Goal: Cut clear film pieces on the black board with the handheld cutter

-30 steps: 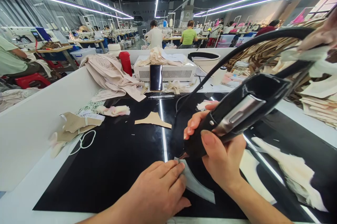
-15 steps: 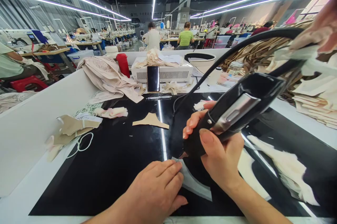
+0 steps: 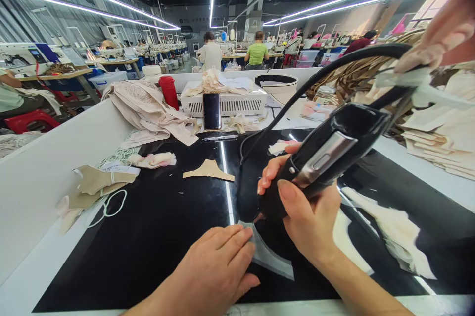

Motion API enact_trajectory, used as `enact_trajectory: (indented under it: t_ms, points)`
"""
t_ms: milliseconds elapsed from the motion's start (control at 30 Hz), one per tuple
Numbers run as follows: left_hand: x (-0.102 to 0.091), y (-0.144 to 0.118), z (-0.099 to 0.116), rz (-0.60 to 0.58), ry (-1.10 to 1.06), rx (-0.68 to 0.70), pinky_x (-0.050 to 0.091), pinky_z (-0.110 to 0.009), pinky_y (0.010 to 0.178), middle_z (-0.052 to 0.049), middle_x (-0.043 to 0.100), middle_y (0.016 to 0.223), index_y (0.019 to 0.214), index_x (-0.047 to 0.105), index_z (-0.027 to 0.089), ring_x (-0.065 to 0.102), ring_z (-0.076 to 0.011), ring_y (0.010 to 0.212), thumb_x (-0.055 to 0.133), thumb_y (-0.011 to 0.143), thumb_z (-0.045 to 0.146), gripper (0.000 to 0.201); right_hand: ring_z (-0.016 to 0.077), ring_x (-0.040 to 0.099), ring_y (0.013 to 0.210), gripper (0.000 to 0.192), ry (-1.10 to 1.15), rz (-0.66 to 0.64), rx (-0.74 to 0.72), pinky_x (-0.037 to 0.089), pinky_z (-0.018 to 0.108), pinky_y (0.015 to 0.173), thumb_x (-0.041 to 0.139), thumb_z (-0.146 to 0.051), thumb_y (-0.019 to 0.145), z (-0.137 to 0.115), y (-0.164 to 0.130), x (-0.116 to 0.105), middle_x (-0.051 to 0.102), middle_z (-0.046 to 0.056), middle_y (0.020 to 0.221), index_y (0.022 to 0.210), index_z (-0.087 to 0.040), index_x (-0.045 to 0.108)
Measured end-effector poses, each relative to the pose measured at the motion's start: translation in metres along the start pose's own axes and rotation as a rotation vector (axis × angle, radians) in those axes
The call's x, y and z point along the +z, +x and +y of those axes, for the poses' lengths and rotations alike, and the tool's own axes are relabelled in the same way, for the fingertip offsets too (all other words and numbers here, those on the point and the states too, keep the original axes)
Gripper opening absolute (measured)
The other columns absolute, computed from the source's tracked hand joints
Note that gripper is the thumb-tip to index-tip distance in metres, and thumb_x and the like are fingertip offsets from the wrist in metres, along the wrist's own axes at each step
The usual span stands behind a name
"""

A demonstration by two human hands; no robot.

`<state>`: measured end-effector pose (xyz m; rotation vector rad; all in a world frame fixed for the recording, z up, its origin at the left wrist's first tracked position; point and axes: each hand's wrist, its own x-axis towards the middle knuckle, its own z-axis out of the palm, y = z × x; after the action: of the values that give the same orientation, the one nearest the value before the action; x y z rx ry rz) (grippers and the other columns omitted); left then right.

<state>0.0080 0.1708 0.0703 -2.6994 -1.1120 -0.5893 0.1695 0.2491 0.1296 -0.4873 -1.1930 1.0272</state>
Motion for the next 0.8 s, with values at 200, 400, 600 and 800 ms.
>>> enact_trajectory:
  t_ms: [200,400,600,800]
  points:
    - [-0.0014,-0.0015,-0.0019,-0.040,-0.008,0.020,0.054,-0.034,0.094,-0.007,0.068,0.131,0.120,0.061,0.013,0.063,-0.0213,0.120,0.033,0.109,0.042,0.042,0.0140,0.059,0.067,0.038,-0.014,-0.011,0.016,0.051,0.029,0.057,0.079,-0.039,0.084,0.0006,0.0009,0.0012,0.064,-0.003,0.083,0.112,-0.029,0.056]
    - [-0.0020,-0.0011,-0.0055,-0.056,-0.002,0.027,0.054,-0.034,0.094,-0.006,0.067,0.133,0.122,0.061,0.013,0.062,-0.0202,0.121,0.036,0.109,0.042,0.041,0.0145,0.058,0.062,0.038,-0.012,-0.009,-0.003,0.053,0.031,0.055,0.079,-0.040,0.083,-0.0007,0.0008,0.0055,0.062,-0.003,0.081,0.113,-0.030,0.056]
    - [-0.0041,-0.0006,-0.0045,-0.030,0.014,0.032,0.054,-0.032,0.094,-0.003,0.068,0.132,0.121,0.062,0.014,0.062,-0.0184,0.121,0.038,0.108,0.043,0.039,0.0150,0.059,0.062,0.036,-0.032,-0.005,-0.004,0.052,0.030,0.053,0.077,-0.036,0.084,-0.0029,0.0014,0.0049,0.064,-0.002,0.081,0.111,-0.029,0.056]
    - [-0.0039,0.0000,-0.0058,-0.045,0.023,0.045,0.055,-0.032,0.092,-0.004,0.068,0.132,0.120,0.062,0.015,0.063,-0.0188,0.120,0.035,0.109,0.041,0.039,0.0142,0.060,0.063,0.032,-0.045,0.018,0.004,0.052,0.029,0.054,0.078,-0.033,0.083,-0.0022,0.0008,0.0031,0.065,-0.003,0.081,0.106,-0.028,0.056]
